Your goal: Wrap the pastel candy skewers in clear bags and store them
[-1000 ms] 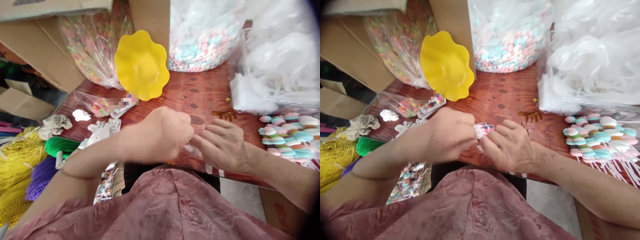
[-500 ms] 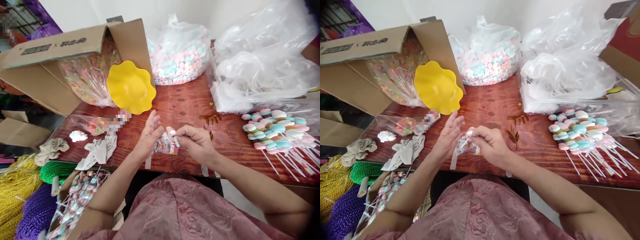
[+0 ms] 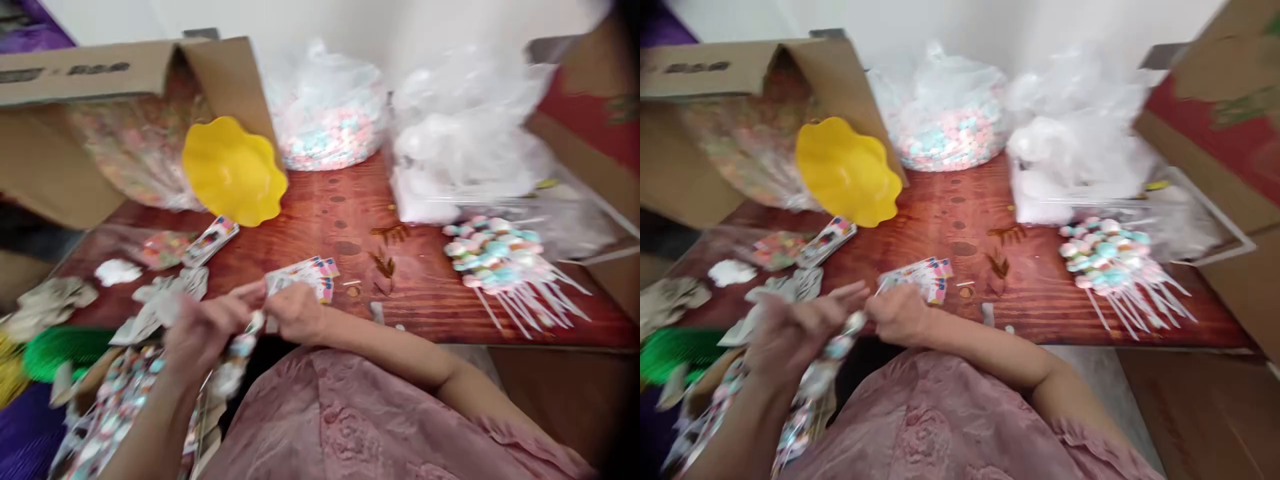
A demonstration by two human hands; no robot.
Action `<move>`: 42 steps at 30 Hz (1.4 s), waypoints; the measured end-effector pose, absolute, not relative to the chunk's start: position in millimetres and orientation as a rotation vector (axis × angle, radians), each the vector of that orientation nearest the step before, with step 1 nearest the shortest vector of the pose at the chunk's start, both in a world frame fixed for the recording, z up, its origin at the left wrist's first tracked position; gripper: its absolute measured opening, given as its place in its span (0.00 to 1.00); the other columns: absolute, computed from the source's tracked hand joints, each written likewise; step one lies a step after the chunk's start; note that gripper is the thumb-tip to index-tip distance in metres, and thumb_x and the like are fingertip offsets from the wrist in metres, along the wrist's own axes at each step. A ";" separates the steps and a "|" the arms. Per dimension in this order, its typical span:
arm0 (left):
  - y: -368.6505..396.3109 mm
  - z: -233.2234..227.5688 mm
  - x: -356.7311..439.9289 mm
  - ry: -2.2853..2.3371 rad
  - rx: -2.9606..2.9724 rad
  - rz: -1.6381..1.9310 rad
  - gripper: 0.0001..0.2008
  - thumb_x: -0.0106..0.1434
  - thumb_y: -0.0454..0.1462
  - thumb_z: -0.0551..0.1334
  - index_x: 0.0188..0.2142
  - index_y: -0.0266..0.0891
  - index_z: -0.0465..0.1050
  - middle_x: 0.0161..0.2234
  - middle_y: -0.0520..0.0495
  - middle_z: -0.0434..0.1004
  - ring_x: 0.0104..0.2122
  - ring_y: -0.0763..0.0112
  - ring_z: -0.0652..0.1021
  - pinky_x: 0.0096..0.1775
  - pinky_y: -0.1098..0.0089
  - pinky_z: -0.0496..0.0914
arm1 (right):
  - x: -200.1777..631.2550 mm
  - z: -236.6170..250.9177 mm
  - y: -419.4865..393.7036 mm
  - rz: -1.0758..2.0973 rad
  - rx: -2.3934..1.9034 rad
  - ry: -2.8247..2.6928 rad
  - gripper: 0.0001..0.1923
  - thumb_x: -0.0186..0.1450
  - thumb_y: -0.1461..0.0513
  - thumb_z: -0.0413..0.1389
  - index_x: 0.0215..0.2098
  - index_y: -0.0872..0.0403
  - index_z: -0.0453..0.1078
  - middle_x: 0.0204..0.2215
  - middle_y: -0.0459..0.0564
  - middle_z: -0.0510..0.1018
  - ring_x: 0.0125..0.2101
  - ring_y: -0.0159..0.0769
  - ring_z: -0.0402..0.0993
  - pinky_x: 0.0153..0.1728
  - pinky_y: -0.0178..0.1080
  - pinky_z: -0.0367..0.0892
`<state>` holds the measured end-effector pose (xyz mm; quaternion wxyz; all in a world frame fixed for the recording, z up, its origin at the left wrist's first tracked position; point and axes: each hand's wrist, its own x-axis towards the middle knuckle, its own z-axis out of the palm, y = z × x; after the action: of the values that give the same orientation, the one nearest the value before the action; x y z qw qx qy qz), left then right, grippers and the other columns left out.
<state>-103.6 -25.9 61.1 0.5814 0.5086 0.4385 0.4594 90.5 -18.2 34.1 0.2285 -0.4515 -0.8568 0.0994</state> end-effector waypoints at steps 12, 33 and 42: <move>-80.2 32.5 -175.9 1.199 1.122 0.535 0.20 0.51 0.43 0.71 0.39 0.36 0.71 0.29 0.52 0.73 0.27 0.75 0.73 0.30 0.74 0.69 | 70.9 19.2 -35.9 1.067 -0.740 -2.093 0.14 0.68 0.59 0.54 0.50 0.53 0.70 0.25 0.43 0.75 0.24 0.30 0.71 0.28 0.34 0.67; 9.9 18.5 0.0 1.130 2.879 -0.119 0.13 0.57 0.25 0.55 0.39 0.32 0.75 0.40 0.36 0.75 0.42 0.55 0.75 0.42 0.60 0.71 | 251.3 -14.0 -92.3 -0.188 -1.721 -1.839 0.10 0.65 0.66 0.52 0.38 0.53 0.77 0.32 0.51 0.81 0.32 0.37 0.78 0.36 0.38 0.72; 18.4 -23.7 -25.3 1.036 3.067 0.467 0.26 0.58 0.22 0.50 0.54 0.32 0.71 0.44 0.35 0.77 0.44 0.57 0.76 0.48 0.58 0.72 | 398.2 13.3 -131.8 -1.030 -2.052 -1.386 0.08 0.62 0.64 0.57 0.37 0.53 0.78 0.34 0.57 0.81 0.33 0.44 0.72 0.33 0.43 0.63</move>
<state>-25.3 18.4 -23.7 -0.0646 0.9357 0.3161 0.1425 398.2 -131.8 13.3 0.2279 -0.7449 -0.5034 -0.3738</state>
